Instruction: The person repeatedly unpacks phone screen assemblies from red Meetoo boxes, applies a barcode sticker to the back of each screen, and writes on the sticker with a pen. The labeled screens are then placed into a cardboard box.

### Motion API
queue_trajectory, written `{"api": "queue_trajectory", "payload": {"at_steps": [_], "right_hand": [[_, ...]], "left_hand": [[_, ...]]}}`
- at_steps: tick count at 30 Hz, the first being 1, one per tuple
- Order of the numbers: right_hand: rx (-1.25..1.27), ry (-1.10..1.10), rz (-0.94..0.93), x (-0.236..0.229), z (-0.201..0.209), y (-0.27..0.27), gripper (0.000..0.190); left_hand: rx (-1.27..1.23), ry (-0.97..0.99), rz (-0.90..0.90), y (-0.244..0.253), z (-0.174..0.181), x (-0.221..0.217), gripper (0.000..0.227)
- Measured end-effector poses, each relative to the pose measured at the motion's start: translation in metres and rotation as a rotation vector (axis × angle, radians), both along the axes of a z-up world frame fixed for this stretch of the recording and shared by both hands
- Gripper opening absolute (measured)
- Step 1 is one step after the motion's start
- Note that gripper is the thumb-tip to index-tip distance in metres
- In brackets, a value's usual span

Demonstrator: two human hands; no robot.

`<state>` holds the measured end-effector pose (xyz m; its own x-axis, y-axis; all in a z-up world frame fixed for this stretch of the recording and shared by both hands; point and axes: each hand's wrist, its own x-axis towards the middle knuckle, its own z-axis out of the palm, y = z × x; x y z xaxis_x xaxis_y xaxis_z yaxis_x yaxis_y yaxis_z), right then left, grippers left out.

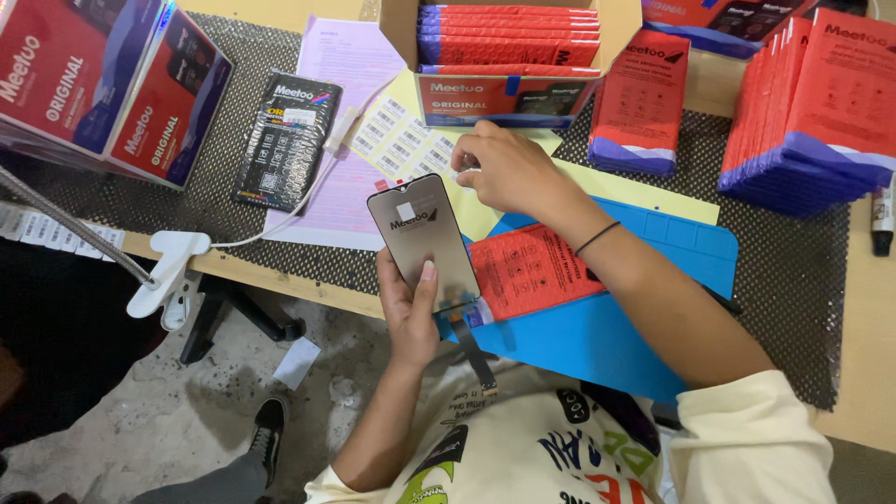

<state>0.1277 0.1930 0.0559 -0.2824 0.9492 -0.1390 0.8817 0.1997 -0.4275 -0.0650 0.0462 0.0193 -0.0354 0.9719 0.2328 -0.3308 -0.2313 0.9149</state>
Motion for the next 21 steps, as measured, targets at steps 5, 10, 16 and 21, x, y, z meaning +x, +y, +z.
{"api": "queue_trajectory", "payload": {"at_steps": [5, 10, 16, 21], "right_hand": [[0.053, 0.087, 0.058, 0.007, -0.002, -0.007, 0.023], [0.061, 0.12, 0.113, 0.007, 0.017, -0.021, 0.035], [0.104, 0.172, 0.146, 0.017, 0.009, -0.026, 0.026], [0.225, 0.315, 0.141, 0.031, 0.001, -0.027, 0.007]], "left_hand": [[0.026, 0.005, -0.002, 0.003, -0.004, -0.001, 0.037], [0.032, 0.02, 0.005, 0.003, 0.001, 0.0, 0.035], [0.032, -0.012, -0.004, 0.003, -0.009, -0.002, 0.035], [0.04, 0.008, 0.006, 0.002, -0.009, 0.0, 0.035]]}}
